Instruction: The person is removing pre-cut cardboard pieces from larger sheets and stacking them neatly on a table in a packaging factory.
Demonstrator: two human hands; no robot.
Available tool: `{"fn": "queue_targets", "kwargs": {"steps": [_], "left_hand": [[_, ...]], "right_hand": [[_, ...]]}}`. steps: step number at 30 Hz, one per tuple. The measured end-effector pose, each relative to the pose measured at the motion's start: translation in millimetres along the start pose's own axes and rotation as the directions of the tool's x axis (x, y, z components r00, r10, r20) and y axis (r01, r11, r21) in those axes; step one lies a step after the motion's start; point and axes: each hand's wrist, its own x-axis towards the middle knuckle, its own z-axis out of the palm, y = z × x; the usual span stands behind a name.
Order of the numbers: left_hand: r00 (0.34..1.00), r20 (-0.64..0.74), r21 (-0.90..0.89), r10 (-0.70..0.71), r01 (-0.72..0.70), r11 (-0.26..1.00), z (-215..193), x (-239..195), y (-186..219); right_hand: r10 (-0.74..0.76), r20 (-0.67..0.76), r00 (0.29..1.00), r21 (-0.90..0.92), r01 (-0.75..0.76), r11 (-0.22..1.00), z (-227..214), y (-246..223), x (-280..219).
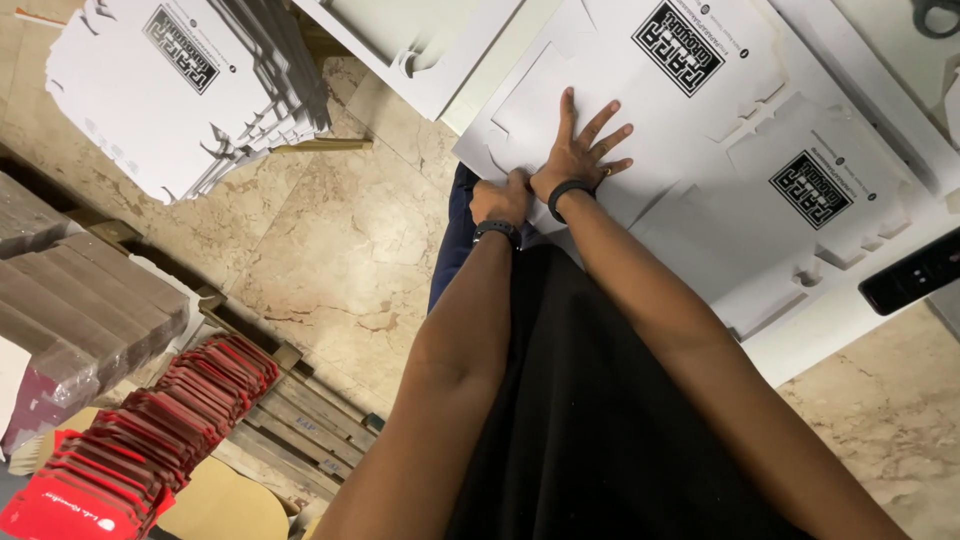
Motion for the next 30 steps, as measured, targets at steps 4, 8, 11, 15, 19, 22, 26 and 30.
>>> {"fn": "queue_targets", "kwargs": {"steps": [4,8,11,15,19,22,26,30], "left_hand": [[1.000,-0.004,-0.014,0.024,-0.024,1.000,4.3,21.9,-10.3],[0.999,-0.035,-0.175,0.009,-0.015,0.985,10.5,54.5,-24.1],[0.999,0.002,-0.236,0.052,-0.050,0.971,9.7,63.2,-19.1],[0.994,0.065,-0.158,0.087,-0.076,0.984,1.8,59.6,-21.1],[0.985,0.135,-0.143,0.105,-0.085,0.986,-12.4,42.7,-9.1],[0.962,0.201,-0.163,0.185,-0.153,0.975,-15.6,39.0,-13.8],[0.975,0.181,-0.198,0.127,-0.091,0.976,-23.0,15.3,5.8],[0.967,0.219,-0.156,0.127,-0.093,0.983,-46.9,-34.3,19.3]], "right_hand": [[-0.026,-0.009,1.000,0.009,0.026,1.000,0.5,3.8,3.6],[-0.048,0.016,0.999,-0.014,0.048,0.999,1.8,5.2,0.0],[-0.050,0.024,0.998,0.021,0.050,0.999,-3.2,7.0,6.3],[-0.064,0.028,0.998,0.045,0.063,0.997,-1.4,7.1,6.3],[-0.035,0.018,0.999,0.022,0.034,0.999,-8.1,-0.8,5.6],[0.004,0.047,0.999,0.020,-0.005,1.000,-7.4,-4.3,2.6],[0.008,0.029,1.000,-0.012,-0.007,1.000,-7.3,-4.8,10.1],[-0.012,-0.011,1.000,0.055,0.013,0.998,-4.6,-4.3,4.8]]}}
